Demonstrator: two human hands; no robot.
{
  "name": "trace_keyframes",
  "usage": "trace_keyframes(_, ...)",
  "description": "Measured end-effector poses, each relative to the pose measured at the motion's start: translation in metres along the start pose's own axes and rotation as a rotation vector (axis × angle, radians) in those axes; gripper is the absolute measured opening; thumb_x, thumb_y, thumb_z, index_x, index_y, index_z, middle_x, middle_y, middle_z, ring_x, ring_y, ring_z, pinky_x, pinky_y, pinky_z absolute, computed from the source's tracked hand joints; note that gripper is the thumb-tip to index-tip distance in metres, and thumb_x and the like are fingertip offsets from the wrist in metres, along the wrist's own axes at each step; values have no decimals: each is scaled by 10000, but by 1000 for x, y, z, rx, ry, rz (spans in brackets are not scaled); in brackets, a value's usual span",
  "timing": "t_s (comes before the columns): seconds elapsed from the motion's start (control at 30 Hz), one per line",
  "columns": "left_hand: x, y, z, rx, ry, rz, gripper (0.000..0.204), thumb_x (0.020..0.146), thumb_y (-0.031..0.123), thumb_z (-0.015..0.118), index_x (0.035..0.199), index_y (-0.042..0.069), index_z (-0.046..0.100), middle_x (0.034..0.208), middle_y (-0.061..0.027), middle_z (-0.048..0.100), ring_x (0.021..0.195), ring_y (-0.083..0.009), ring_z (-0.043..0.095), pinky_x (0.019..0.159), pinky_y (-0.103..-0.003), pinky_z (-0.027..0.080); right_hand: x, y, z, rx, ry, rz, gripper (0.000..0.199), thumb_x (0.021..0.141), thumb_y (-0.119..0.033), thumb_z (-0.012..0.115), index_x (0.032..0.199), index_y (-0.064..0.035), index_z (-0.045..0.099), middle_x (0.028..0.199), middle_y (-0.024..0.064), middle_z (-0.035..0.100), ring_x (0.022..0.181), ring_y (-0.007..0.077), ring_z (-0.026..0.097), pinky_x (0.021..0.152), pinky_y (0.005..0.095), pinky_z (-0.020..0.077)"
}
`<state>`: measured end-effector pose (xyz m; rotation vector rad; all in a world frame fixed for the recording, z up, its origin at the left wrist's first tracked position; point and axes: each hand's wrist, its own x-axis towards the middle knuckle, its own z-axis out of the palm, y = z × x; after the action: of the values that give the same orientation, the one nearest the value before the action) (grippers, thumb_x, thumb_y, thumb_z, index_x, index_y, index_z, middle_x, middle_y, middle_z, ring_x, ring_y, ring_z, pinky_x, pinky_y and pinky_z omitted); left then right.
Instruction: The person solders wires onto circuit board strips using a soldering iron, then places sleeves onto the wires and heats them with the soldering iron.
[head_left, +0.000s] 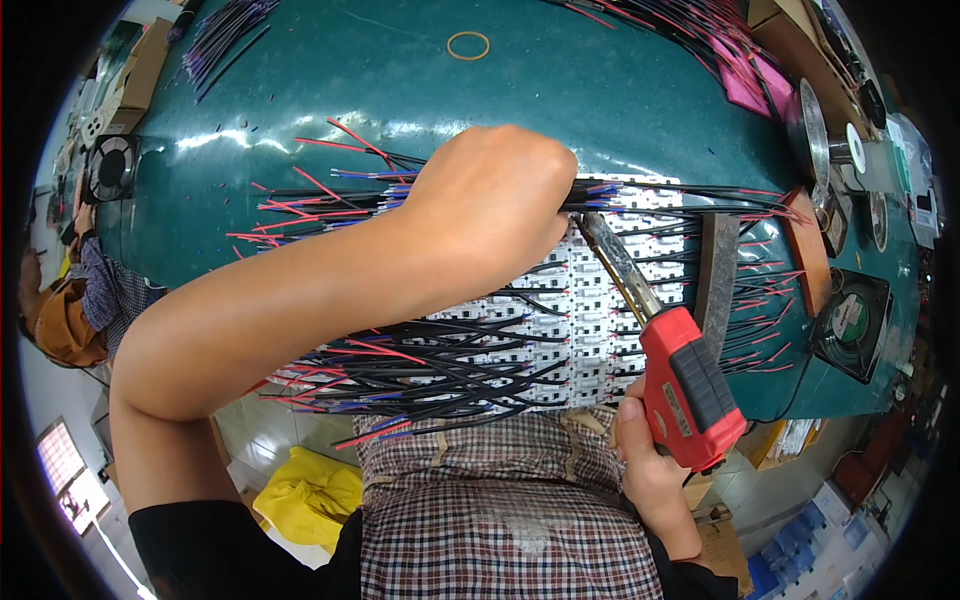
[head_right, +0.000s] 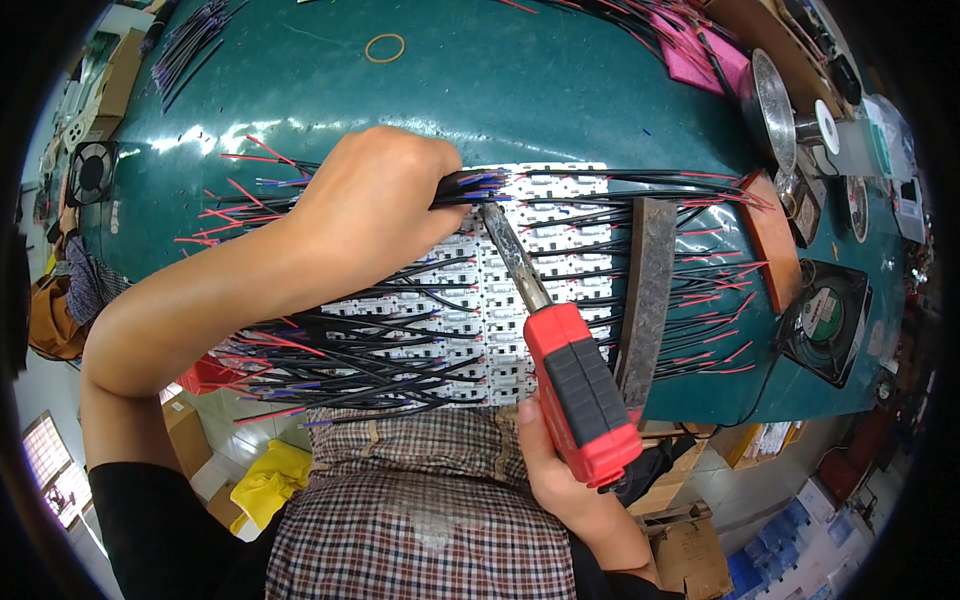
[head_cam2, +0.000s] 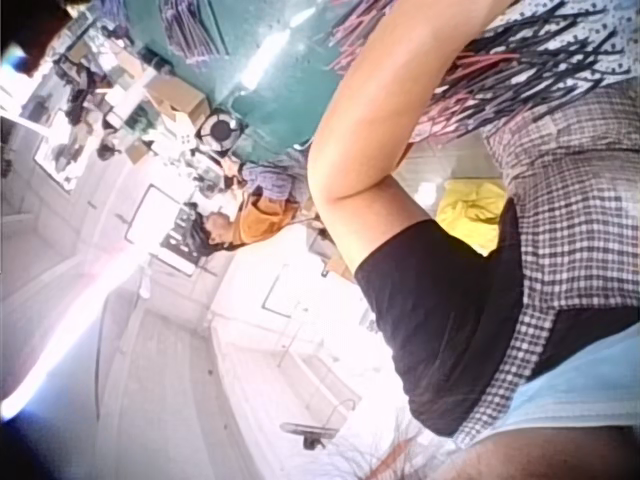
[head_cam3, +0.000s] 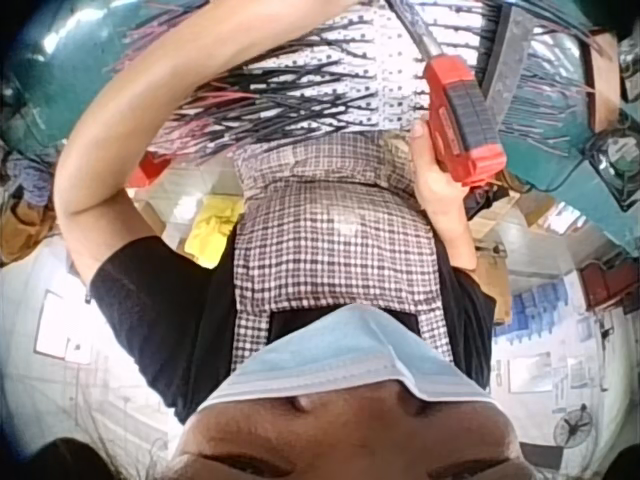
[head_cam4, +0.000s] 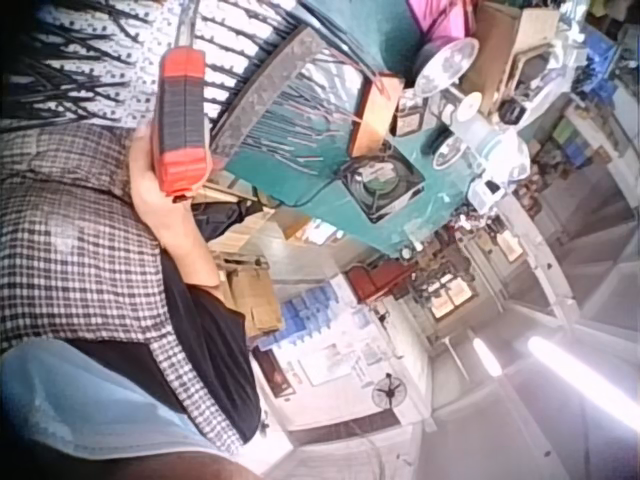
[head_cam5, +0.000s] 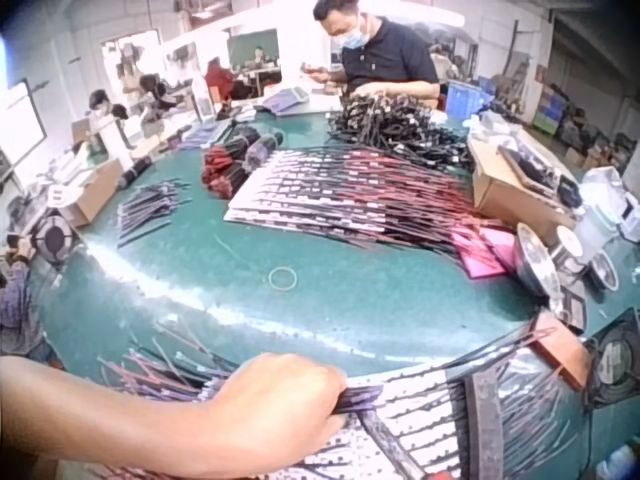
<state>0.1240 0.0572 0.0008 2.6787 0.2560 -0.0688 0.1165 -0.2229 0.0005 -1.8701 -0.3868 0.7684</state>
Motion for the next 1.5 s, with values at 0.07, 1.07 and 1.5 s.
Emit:
trace_keyframes(0.07, 1, -1, 0, 3, -16, -8, 215, 768, 157, 769, 789, -38, 683, 748, -249, 662, 749, -447, 653, 713, -507, 523, -1, 3, -6, -45, -32, -12, 84, 994, -48, 597, 1046, -6, 546, 730, 15, 515, 524, 66, 463, 487, 240, 391)
trace_keyframes(1.07, 4, -5, 0, -37, -20, 2, 213, 786, 174, 756, 803, -27, 688, 741, -235, 659, 729, -435, 644, 693, -501, 505, -10, 7, -13, -71, -83, 104, 202, 975, -101, 665, 1140, 9, 621, 917, 66, 611, 805, 159, 593, 700, 327, 485)
trace_keyframes(1.5, 7, -11, 0, -60, -50, 60, 229, 819, 193, 736, 883, -24, 702, 776, -239, 675, 747, -440, 650, 709, -513, 506, -14, -2, -9, 90, 51, 21, 229, 972, -46, 608, 1162, 37, 511, 701, 48, 513, 476, 82, 409, 475, 261, 390)
